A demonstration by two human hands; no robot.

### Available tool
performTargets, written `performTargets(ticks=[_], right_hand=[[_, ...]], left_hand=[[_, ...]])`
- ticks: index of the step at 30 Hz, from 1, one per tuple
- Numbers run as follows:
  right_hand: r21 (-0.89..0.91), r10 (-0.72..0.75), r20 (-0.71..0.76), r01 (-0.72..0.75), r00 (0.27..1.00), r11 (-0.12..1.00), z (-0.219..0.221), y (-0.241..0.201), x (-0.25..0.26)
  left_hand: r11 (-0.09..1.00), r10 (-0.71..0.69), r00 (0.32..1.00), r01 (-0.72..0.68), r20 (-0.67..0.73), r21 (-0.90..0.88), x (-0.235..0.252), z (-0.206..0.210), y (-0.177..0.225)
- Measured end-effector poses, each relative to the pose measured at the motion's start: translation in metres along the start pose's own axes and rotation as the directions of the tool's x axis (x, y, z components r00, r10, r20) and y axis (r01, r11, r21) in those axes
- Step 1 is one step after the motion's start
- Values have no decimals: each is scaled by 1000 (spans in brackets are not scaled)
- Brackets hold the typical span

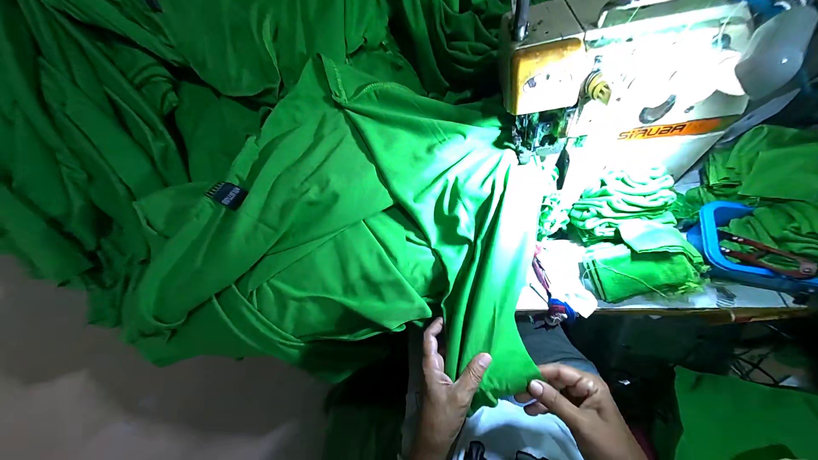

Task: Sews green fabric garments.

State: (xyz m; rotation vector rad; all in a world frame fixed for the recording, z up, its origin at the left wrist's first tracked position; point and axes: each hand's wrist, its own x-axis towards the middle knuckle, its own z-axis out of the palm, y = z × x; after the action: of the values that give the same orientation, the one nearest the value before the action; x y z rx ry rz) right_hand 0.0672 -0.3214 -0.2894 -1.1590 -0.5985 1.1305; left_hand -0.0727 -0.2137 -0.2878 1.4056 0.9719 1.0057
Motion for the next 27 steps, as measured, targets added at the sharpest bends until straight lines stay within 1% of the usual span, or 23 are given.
performTargets(ticks=[2,3,4,5,6,7,8,9,11,12,13,14,17,20,23,24,27], right_hand=[[78,17,-16,-16,1000,997,2,1,5],[95,28,-12,-27,1000,995,2,1,6],[94,39,-5,-38,999,995,3,0,5],[84,47,4,-47,999,995,3,0,4],[79,52,15,-54,999,995,1,0,2],[78,55,21,-56,998,995,0,0,-1],[82,56,23,-58,998,995,-1,0,-3],[84,55,21,-57,998,995,-3,0,-6],[67,41,19,-43,999,997,-5,-1,-12],[58,33,16,-34,999,998,-5,-2,-14],[43,23,12,-23,1000,999,-4,-2,-17],[22,7,9,-7,1000,1000,-4,-2,-18],[-19,-21,2,21,1000,1000,-2,0,-24],[-8,-2,-10,2,1000,1000,0,0,-27],[-34,-30,-8,30,1000,999,2,2,-30],[-59,-56,-6,55,998,997,2,3,-31],[-205,-141,-28,132,990,970,4,5,-32]], left_hand=[[999,-11,1000,11,-4,-36,-2,0,0],[999,-6,1000,6,-16,-32,-3,1,-1],[999,31,999,-30,-41,11,-4,2,-4],[988,114,991,-106,-71,110,-4,3,-8],[948,229,969,-202,-88,244,-6,3,-13],[884,345,936,-299,-72,359,-7,2,-18],[827,431,902,-385,-21,411,-11,-1,-20],[789,479,876,-457,54,410,-15,-5,-20],[755,496,827,-561,263,340,-25,-8,-19],[736,504,789,-605,350,305,-28,-7,-21],[718,520,758,-637,394,279,-31,-6,-25],[725,530,751,-642,393,249,-33,-5,-30],[794,535,791,-591,298,143,-38,-1,-35],[800,552,787,-593,274,94,-40,-3,-36],[822,525,818,-559,235,108,-41,-6,-34],[815,531,817,-565,223,127,-41,-7,-33],[726,585,770,-638,257,258,-44,-9,-24]])
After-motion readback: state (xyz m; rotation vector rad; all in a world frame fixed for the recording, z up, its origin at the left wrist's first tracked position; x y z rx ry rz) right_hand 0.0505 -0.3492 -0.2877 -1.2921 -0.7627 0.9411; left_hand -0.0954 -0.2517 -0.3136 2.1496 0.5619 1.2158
